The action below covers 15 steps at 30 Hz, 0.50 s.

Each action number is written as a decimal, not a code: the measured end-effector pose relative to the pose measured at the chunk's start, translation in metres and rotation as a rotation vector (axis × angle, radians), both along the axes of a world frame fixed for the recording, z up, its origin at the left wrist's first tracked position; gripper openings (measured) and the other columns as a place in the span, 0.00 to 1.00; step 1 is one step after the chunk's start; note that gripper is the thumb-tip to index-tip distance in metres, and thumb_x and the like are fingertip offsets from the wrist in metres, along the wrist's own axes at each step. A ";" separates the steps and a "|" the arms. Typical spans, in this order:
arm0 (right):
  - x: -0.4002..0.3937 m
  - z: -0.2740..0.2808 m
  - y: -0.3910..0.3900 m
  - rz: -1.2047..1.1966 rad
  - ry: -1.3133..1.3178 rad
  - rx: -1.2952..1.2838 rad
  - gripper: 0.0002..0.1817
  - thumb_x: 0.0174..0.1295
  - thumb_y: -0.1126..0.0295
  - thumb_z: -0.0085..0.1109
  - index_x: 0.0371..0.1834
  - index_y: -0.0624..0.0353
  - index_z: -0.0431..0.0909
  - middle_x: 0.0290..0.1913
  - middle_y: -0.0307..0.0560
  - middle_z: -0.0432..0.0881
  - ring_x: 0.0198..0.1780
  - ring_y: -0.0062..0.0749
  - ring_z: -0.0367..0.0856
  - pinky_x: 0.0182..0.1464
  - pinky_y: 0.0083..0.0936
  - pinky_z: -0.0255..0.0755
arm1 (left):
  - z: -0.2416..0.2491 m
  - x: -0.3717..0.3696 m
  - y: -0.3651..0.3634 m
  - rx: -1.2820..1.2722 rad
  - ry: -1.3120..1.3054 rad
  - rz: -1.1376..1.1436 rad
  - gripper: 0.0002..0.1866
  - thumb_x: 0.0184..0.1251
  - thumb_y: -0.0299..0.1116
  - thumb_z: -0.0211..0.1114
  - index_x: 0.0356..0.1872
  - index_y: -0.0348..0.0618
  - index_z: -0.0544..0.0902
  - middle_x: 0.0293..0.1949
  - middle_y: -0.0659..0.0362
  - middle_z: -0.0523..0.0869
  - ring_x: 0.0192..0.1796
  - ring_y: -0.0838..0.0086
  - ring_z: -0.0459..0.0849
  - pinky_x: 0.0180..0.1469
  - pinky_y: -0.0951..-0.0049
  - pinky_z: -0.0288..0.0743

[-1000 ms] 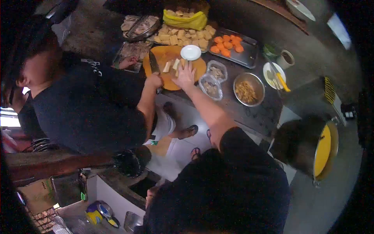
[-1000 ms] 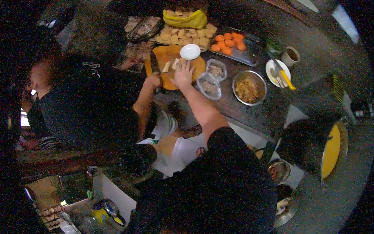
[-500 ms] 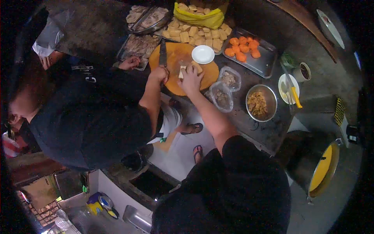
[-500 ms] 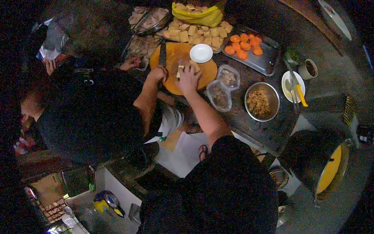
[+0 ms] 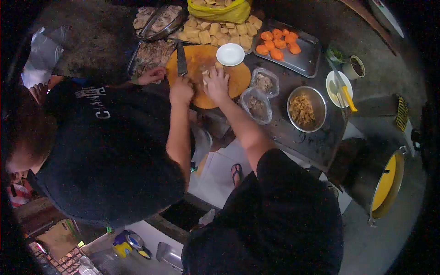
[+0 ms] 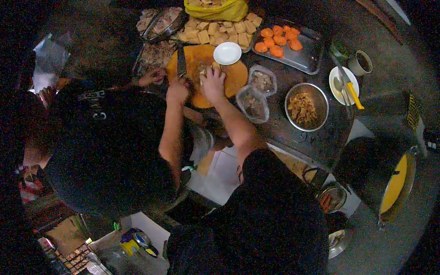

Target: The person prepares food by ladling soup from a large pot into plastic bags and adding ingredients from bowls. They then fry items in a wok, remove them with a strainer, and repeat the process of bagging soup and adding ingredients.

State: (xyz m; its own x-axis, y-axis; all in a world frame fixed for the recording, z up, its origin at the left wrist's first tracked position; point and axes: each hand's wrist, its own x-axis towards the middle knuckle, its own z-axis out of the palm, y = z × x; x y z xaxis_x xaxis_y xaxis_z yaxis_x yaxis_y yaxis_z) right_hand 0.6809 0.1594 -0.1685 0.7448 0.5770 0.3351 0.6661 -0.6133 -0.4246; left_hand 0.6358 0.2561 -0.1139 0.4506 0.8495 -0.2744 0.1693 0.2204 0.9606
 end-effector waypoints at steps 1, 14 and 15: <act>0.001 -0.003 -0.001 0.036 -0.035 0.019 0.23 0.42 0.64 0.60 0.46 0.48 0.75 0.54 0.50 0.64 0.56 0.46 0.59 0.49 0.51 0.58 | 0.000 -0.003 -0.004 -0.001 -0.001 0.007 0.15 0.61 0.42 0.53 0.39 0.41 0.76 0.32 0.59 0.81 0.29 0.70 0.77 0.31 0.74 0.70; 0.003 0.058 -0.045 -0.118 0.232 0.852 0.18 0.35 0.73 0.64 0.35 0.51 0.80 0.39 0.48 0.69 0.46 0.42 0.68 0.47 0.33 0.65 | 0.015 -0.078 -0.100 0.022 0.114 -0.093 0.16 0.63 0.40 0.51 0.45 0.41 0.75 0.37 0.58 0.81 0.35 0.74 0.77 0.39 0.77 0.69; -0.006 0.072 -0.069 -0.175 0.326 0.941 0.17 0.34 0.73 0.64 0.33 0.49 0.80 0.38 0.47 0.70 0.44 0.41 0.69 0.48 0.32 0.65 | -0.013 -0.081 -0.090 -0.022 0.071 -0.158 0.16 0.63 0.39 0.51 0.47 0.41 0.75 0.40 0.55 0.82 0.37 0.70 0.78 0.41 0.76 0.70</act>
State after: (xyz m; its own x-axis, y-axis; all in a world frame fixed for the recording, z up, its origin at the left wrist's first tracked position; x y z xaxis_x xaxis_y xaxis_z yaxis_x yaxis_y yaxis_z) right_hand 0.6746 0.0907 -0.0961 0.9301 0.0569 0.3630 0.3643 -0.0141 -0.9312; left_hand 0.5545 0.1663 -0.1266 0.5568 0.7632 -0.3280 0.2706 0.2067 0.9402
